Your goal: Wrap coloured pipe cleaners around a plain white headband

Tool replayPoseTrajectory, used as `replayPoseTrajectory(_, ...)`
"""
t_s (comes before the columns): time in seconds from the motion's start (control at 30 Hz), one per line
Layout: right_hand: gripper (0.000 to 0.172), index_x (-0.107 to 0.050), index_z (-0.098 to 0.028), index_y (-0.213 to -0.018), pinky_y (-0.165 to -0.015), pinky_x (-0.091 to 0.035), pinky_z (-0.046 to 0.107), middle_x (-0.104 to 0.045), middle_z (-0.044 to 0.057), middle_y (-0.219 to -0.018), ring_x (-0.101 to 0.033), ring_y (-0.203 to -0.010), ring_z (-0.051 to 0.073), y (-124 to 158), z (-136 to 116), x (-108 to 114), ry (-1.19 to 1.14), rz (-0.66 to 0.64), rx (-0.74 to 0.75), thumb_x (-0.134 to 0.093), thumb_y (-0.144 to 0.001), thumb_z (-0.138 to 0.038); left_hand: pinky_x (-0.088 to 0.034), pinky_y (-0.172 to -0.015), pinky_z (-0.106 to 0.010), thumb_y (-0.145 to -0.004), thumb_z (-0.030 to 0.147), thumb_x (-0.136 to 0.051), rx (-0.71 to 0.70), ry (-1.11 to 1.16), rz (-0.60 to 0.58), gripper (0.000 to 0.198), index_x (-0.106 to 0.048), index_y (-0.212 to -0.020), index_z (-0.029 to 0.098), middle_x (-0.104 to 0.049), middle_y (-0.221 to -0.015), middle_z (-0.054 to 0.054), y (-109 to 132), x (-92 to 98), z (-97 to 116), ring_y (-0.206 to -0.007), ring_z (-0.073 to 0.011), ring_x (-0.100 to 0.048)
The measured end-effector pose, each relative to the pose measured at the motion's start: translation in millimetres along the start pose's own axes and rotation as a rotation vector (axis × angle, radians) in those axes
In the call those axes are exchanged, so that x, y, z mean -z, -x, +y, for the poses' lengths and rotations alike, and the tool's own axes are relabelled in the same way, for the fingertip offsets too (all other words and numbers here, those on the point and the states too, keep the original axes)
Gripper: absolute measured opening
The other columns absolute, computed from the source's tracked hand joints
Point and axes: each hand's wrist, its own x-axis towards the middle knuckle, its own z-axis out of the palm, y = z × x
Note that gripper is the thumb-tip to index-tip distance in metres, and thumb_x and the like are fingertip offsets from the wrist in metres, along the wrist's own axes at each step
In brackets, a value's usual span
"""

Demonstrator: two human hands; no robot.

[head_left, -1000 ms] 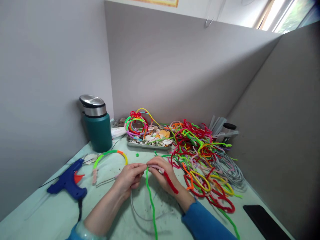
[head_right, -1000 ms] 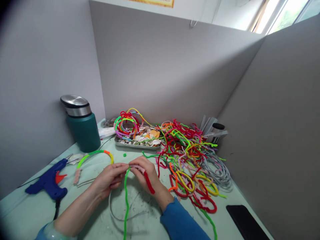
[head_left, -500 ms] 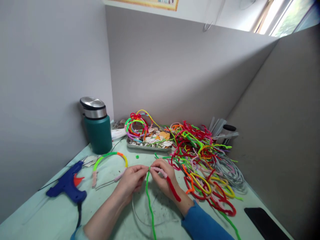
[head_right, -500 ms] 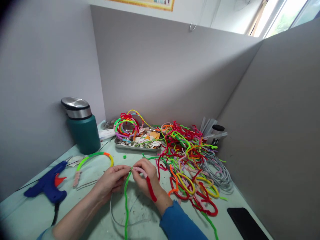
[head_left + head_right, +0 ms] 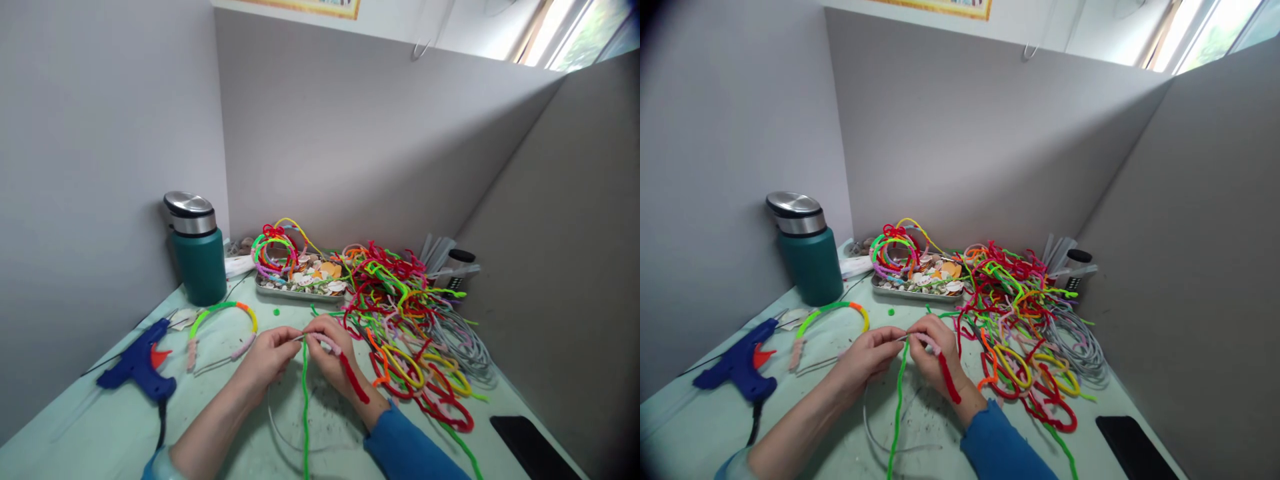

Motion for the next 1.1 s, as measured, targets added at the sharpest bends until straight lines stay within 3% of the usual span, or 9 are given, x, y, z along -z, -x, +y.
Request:
replayPoseTrajectory(0.13, 0.01, -0.061, -0.018, -0.08, -0.067, -0.044, 0.028, -0.058, 0.002, -0.076, -0.055, -0.074, 0.015, -0.3, -0.3, 3.1, -0.035, -0.035, -0.012, -0.054, -0.078, -0.011, -0.039, -0.055, -0.02, -0.068, 0.029, -0.064, -0.252, -0.201, 0.089, 0.018, -0.068, -0.077, 0.014, -0.063, -0.07, -0.001, -5.5, 0.1, -4.6, -0.061, -0.0113, -0.052)
replayPoseTrajectory(0.2, 0.011, -0.062, -0.018, -0.082, -0.069, -0.044, 0.028, -0.058, 0.003, -0.078, -0.056, -0.076, 0.016, -0.4, 0.5, 4.1, -0.047, -0.042, -0.017, -0.054, -0.079, -0.012, -0.042, -0.063, -0.023, -0.067, 0.028, -0.064, -0.279, -0.258, 0.127, 0.019, -0.069, -0.078, 0.014, -0.067, -0.077, -0.004, -7.5, 0.8, -6.2, -0.069, -0.0153, -0.056)
replayPoseTrajectory(0.43, 0.01, -0.062, -0.018, -0.084, -0.07, -0.044, 0.029, -0.058, 0.004, -0.081, -0.056, -0.078, 0.016, -0.4, 0.8, 5.8, -0.075, -0.077, -0.05, -0.054, -0.081, -0.014, -0.043, -0.068, -0.026, -0.068, 0.03, -0.063, -0.268, -0.279, 0.118, 0.022, -0.071, -0.082, 0.014, -0.07, -0.081, -0.006, -6.2, 3.5, -4.1, -0.075, -0.0189, -0.059)
replayPoseTrajectory(0.57, 0.011, -0.062, -0.019, -0.084, -0.07, -0.044, 0.029, -0.059, 0.004, -0.081, -0.056, -0.078, 0.016, -0.2, 0.2, 5.4, -0.057, -0.094, -0.029, -0.054, -0.081, -0.013, -0.039, -0.058, -0.022, -0.069, 0.034, -0.061, -0.235, -0.257, 0.148, 0.02, -0.067, -0.065, 0.015, -0.064, -0.061, 0.0, -6.3, 3.5, -2.9, -0.06, -0.0139, -0.054)
replayPoseTrajectory(0.67, 0.01, -0.062, -0.018, -0.084, -0.07, -0.044, 0.029, -0.059, 0.004, -0.08, -0.056, -0.077, 0.016, 0.3, 1.5, 4.1, -0.047, -0.098, -0.004, -0.054, -0.081, -0.013, -0.026, -0.042, -0.02, -0.07, 0.043, -0.059, -0.156, -0.253, 0.179, 0.032, -0.057, -0.053, 0.016, -0.041, -0.038, 0.007, -6.9, 3.9, -4.3, -0.038, -0.0076, -0.036)
replayPoseTrajectory(0.77, 0.009, -0.062, -0.017, -0.085, -0.069, -0.045, 0.029, -0.059, 0.005, -0.08, -0.056, -0.077, 0.016, 1.0, 1.7, 2.6, -0.038, -0.111, 0.002, -0.054, -0.081, -0.014, -0.014, -0.036, -0.02, -0.069, 0.052, -0.057, -0.04, -0.192, 0.165, 0.039, -0.052, -0.054, 0.017, -0.026, -0.033, 0.01, -5.8, 4.5, -5.0, -0.031, -0.0055, -0.022)
replayPoseTrajectory(1.0, 0.009, -0.061, -0.018, -0.089, -0.071, -0.046, 0.029, -0.059, 0.005, -0.082, -0.056, -0.078, 0.016, 1.6, 0.0, 3.3, -0.049, -0.14, -0.026, -0.056, -0.081, -0.018, -0.011, -0.034, -0.019, -0.064, 0.051, -0.065, 0.064, 0.064, 0.063, 0.038, -0.05, -0.057, 0.017, -0.029, -0.037, 0.011, -1.2, 7.3, -2.1, -0.032, -0.0034, -0.018)
replayPoseTrajectory(1.1, 0.02, -0.058, -0.018, -0.099, -0.069, -0.048, 0.027, -0.059, 0.006, -0.09, -0.058, -0.079, 0.016, 1.1, 3.0, 7.5, -0.122, -0.194, -0.105, -0.06, -0.079, -0.022, -0.012, -0.035, -0.019, -0.064, 0.046, -0.067, 0.068, 0.108, 0.059, 0.035, -0.051, -0.058, 0.016, -0.034, -0.041, 0.01, -0.4, 7.9, 1.6, -0.033, -0.0025, -0.019)
